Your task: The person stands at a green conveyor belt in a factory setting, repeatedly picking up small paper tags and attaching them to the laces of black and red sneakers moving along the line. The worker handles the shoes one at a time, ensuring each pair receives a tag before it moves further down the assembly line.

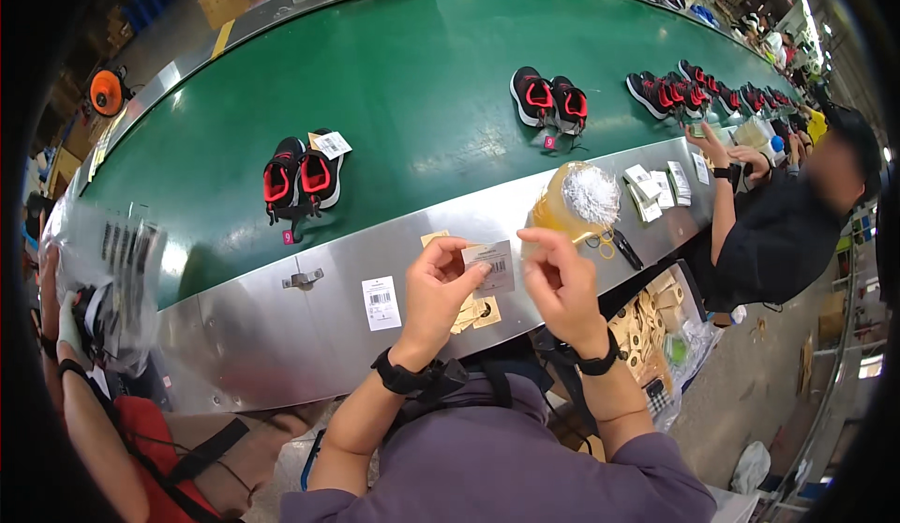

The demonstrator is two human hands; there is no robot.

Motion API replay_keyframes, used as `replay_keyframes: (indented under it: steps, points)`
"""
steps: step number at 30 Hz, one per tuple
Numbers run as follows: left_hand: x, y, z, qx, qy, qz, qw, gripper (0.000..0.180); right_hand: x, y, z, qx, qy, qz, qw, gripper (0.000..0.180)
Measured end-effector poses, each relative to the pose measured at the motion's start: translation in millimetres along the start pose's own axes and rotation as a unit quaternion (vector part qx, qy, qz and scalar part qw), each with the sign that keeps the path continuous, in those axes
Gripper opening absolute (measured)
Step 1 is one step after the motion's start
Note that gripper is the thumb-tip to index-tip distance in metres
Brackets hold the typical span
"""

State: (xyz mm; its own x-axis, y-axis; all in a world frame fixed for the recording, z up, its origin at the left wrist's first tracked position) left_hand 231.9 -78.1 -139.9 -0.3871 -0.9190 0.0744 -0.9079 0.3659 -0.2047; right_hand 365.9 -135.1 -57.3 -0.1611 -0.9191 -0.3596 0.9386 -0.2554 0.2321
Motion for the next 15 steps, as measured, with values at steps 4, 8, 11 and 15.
replay_keyframes:
  steps: [4, 8, 11, 15]
  points:
    - [3.5, -5.7, -6.0, -0.020, 0.007, 0.005, 1.000, 0.023, 3.2, -7.9, -4.6, 0.025, 0.045, 0.005, 0.999, 0.038]
    - [4.1, -9.7, -6.8, -0.029, -0.009, 0.015, 0.999, 0.022, 0.7, -8.9, -4.3, 0.064, 0.085, 0.000, 0.994, 0.040]
    - [3.8, -12.8, -3.5, -0.032, -0.027, 0.015, 0.999, 0.021, 0.2, -5.9, -6.2, 0.068, 0.079, 0.000, 0.994, 0.039]
    - [2.8, -18.2, -7.9, -0.069, -0.057, 0.007, 0.996, 0.017, -0.6, -1.0, -9.0, 0.069, 0.074, 0.000, 0.995, 0.039]
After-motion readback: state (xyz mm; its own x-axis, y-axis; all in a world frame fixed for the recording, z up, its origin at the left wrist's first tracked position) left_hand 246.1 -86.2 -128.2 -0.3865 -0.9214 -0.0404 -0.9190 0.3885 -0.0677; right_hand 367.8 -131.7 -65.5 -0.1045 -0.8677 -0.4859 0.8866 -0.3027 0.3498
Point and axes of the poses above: each hand's wrist, its own x-axis away from the middle knuckle, its own y-axis out of the back of the hand, z = x × y, the point moved 6 cm from there along -x, towards the middle knuckle, and after that the axes turned 15 degrees about -x, right-handed, at the moved point
